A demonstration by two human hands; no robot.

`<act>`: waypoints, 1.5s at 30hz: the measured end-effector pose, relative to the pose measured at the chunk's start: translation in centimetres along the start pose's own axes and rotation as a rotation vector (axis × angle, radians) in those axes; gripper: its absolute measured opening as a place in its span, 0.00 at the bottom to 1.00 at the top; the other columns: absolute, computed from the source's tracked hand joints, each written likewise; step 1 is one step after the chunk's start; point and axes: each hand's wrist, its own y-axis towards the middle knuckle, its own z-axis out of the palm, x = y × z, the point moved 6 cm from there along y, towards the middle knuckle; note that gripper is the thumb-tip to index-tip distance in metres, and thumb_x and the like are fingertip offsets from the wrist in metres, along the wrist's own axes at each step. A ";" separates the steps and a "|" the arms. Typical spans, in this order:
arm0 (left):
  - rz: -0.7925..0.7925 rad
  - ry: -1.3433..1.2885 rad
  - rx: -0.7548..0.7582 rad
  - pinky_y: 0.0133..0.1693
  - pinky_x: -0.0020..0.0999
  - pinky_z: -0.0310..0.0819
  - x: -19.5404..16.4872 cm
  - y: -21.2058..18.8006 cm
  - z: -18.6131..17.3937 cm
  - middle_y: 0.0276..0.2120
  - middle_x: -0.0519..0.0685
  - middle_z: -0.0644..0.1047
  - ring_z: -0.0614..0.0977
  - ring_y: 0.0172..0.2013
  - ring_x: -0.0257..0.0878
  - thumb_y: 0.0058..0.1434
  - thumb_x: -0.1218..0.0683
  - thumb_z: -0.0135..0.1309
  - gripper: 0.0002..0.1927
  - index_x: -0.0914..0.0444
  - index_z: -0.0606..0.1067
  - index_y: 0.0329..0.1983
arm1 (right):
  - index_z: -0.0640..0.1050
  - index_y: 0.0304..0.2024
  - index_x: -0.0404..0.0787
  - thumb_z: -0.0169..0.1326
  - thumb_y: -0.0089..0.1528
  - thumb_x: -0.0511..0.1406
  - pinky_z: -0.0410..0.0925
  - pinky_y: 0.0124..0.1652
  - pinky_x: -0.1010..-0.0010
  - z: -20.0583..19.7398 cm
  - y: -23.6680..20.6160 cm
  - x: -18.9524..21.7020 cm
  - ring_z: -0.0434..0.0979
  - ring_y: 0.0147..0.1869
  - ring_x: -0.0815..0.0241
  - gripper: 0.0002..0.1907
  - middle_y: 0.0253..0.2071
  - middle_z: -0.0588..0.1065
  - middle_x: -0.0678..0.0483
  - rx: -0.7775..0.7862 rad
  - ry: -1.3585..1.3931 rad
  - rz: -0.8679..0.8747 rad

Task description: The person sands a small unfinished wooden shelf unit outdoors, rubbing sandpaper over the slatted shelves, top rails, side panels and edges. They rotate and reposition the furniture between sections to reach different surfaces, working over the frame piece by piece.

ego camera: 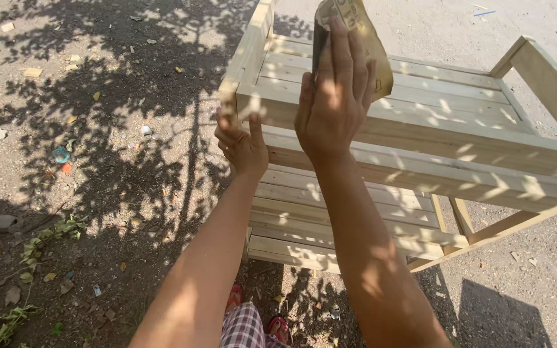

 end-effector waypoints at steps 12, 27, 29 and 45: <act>-0.058 -0.955 0.326 0.54 0.38 0.77 -2.2 6.9 -2.3 0.48 0.53 0.71 0.78 0.52 0.44 0.68 0.38 0.43 0.31 0.67 0.66 0.61 | 0.80 0.26 0.47 0.58 0.62 0.53 0.68 0.31 0.64 5.6 -4.8 -1.1 0.78 0.27 0.59 0.21 0.22 0.77 0.57 0.410 -0.127 0.124; 0.133 -0.528 0.362 0.63 0.39 0.65 -6.2 3.3 -3.4 0.69 0.57 0.68 0.73 0.64 0.51 0.63 0.47 0.41 0.37 0.61 0.57 0.76 | 0.73 0.23 0.47 0.57 0.59 0.71 0.64 0.30 0.67 3.1 -4.9 -1.8 0.71 0.24 0.62 0.38 0.21 0.70 0.60 0.415 -0.191 -0.036; 0.201 -0.455 0.348 0.66 0.40 0.62 -6.2 3.5 -3.0 0.73 0.57 0.64 0.70 0.67 0.53 0.66 0.47 0.40 0.35 0.60 0.56 0.77 | 0.73 0.23 0.47 0.56 0.60 0.71 0.64 0.30 0.65 3.3 -4.6 -1.9 0.72 0.25 0.60 0.38 0.21 0.70 0.59 0.411 -0.170 -0.020; -0.100 -0.349 0.511 0.48 0.51 0.78 -7.1 2.7 -3.5 0.55 0.61 0.79 0.83 0.47 0.56 0.61 0.45 0.34 0.39 0.47 0.51 0.78 | 0.71 0.18 0.47 0.57 0.58 0.70 0.60 0.24 0.68 3.8 -4.8 -2.7 0.70 0.22 0.63 0.38 0.18 0.69 0.60 0.408 -0.215 -0.049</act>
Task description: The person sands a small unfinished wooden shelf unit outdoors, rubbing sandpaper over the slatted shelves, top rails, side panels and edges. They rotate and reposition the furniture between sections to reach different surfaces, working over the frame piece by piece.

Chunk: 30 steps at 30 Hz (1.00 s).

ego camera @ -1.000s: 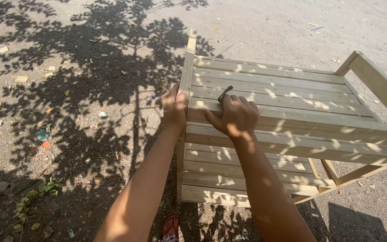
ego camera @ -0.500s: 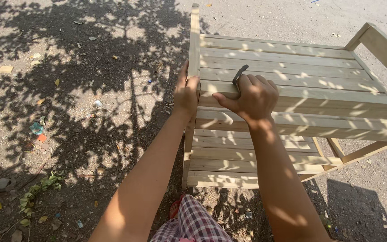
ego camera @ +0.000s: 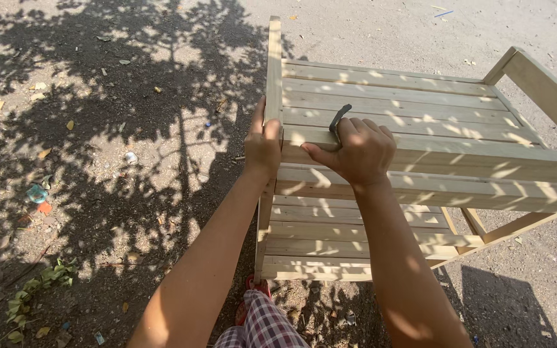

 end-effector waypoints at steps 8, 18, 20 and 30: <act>0.159 -0.027 0.050 0.54 0.44 0.73 -1.8 1.9 3.3 0.66 0.59 0.71 0.77 0.56 0.54 0.61 0.45 0.39 0.39 0.51 0.54 0.78 | 0.73 0.20 0.49 0.59 0.61 0.70 0.59 0.23 0.71 -0.9 -0.8 -3.6 0.69 0.21 0.66 0.36 0.17 0.68 0.62 0.044 -0.036 0.038; 0.346 0.012 0.217 0.61 0.52 0.70 -11.3 6.3 10.5 0.66 0.62 0.70 0.74 0.63 0.59 0.61 0.36 0.42 0.39 0.49 0.64 0.76 | 0.75 0.25 0.49 0.58 0.61 0.72 0.63 0.23 0.69 -3.5 -1.2 -9.5 0.71 0.22 0.61 0.38 0.20 0.71 0.60 -0.109 -0.309 0.285; 0.380 0.109 0.119 0.65 0.51 0.64 -12.4 6.7 10.3 0.68 0.59 0.66 0.72 0.65 0.55 0.59 0.32 0.42 0.40 0.51 0.66 0.73 | 0.74 0.25 0.47 0.58 0.64 0.71 0.65 0.26 0.67 -2.4 -0.6 -9.8 0.75 0.27 0.59 0.38 0.25 0.75 0.60 -0.125 -0.297 0.328; 0.524 0.263 0.078 0.73 0.53 0.47 -4.3 8.0 4.2 0.76 0.59 0.51 0.52 0.76 0.56 0.66 0.42 0.48 0.41 0.62 0.53 0.77 | 0.77 0.31 0.43 0.51 0.56 0.71 0.71 0.28 0.57 14.4 6.0 -5.3 0.80 0.35 0.52 0.39 0.33 0.78 0.52 0.262 -0.247 0.489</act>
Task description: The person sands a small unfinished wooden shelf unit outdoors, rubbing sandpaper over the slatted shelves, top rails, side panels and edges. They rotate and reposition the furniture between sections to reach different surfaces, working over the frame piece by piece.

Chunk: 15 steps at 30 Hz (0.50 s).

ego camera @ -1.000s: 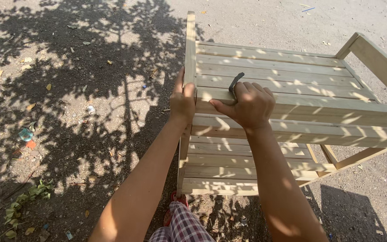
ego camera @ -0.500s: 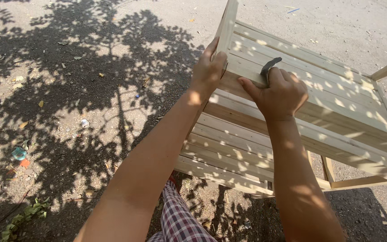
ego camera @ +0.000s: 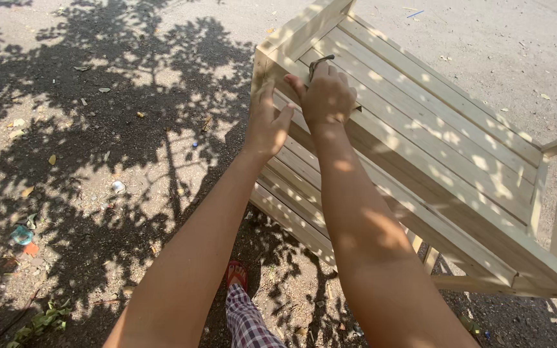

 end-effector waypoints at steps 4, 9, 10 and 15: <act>-0.043 0.253 0.031 0.69 0.62 0.41 3.6 -0.1 -2.7 0.76 0.54 0.51 0.51 0.75 0.54 0.66 0.42 0.46 0.38 0.58 0.53 0.77 | 0.78 0.35 0.48 0.54 0.65 0.51 0.72 0.40 0.54 2.9 -0.3 6.3 0.81 0.43 0.54 0.16 0.38 0.79 0.58 -0.012 0.121 0.029; 0.075 0.338 0.046 0.69 0.64 0.42 4.0 1.5 -3.2 0.75 0.53 0.54 0.53 0.74 0.56 0.69 0.44 0.43 0.32 0.57 0.58 0.75 | 0.77 0.39 0.45 0.54 0.66 0.45 0.69 0.41 0.52 2.4 -2.0 7.0 0.79 0.44 0.51 0.12 0.39 0.78 0.54 0.093 0.271 -0.075; 0.144 0.377 0.020 0.69 0.64 0.42 3.8 1.6 -3.1 0.75 0.54 0.56 0.53 0.74 0.57 0.70 0.46 0.43 0.30 0.57 0.60 0.74 | 0.77 0.41 0.44 0.54 0.68 0.43 0.69 0.42 0.53 1.3 -2.7 7.0 0.78 0.45 0.51 0.10 0.40 0.78 0.54 0.017 0.325 -0.143; 0.407 0.279 -0.074 0.74 0.57 0.49 3.3 0.0 -3.2 0.70 0.51 0.67 0.59 0.76 0.57 0.74 0.48 0.38 0.24 0.58 0.66 0.70 | 0.76 0.40 0.44 0.55 0.61 0.37 0.69 0.40 0.59 -1.2 -5.8 7.1 0.78 0.43 0.53 0.06 0.37 0.77 0.54 -0.033 0.234 -0.194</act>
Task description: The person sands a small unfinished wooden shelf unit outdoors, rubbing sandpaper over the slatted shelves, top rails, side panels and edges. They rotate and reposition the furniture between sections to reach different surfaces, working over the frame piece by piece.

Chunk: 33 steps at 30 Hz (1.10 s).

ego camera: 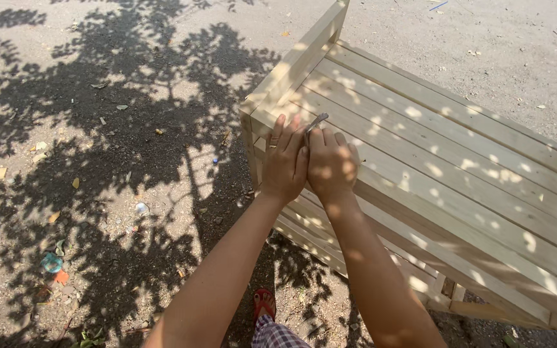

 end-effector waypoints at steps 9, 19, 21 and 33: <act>0.114 0.131 -0.038 0.72 0.58 0.34 2.8 0.9 -0.3 0.58 0.44 0.77 0.70 0.66 0.45 0.73 0.47 0.39 0.18 0.52 0.78 0.55 | 0.79 0.45 0.42 0.54 0.67 0.38 0.71 0.46 0.62 -1.6 -1.0 1.3 0.80 0.47 0.55 0.08 0.44 0.80 0.52 0.020 -0.048 0.060; 0.237 0.079 -0.042 0.71 0.51 0.47 1.7 -0.3 -1.0 0.56 0.42 0.77 0.74 0.61 0.42 0.73 0.47 0.45 0.19 0.53 0.77 0.62 | 0.73 0.67 0.33 0.47 0.74 0.39 0.46 0.75 0.46 -12.6 -15.2 -8.4 0.62 0.79 0.39 0.23 0.70 0.71 0.42 -0.146 -0.443 0.604; 0.253 0.029 -0.032 0.70 0.51 0.52 1.4 -0.4 -1.1 0.57 0.43 0.77 0.74 0.62 0.43 0.73 0.48 0.46 0.18 0.54 0.77 0.62 | 0.67 0.72 0.33 0.44 0.75 0.39 0.40 0.76 0.44 -10.6 -16.1 -7.1 0.53 0.81 0.34 0.26 0.74 0.66 0.40 -0.233 -0.361 0.711; -0.020 -0.311 0.208 0.66 0.52 0.66 11.3 -4.8 -1.4 0.69 0.66 0.55 0.65 0.67 0.65 0.61 0.55 0.48 0.40 0.64 0.49 0.75 | 0.80 0.54 0.37 0.46 0.73 0.41 0.59 0.69 0.37 -1.7 -20.7 -6.1 0.70 0.70 0.39 0.18 0.58 0.77 0.44 -0.080 -0.426 0.642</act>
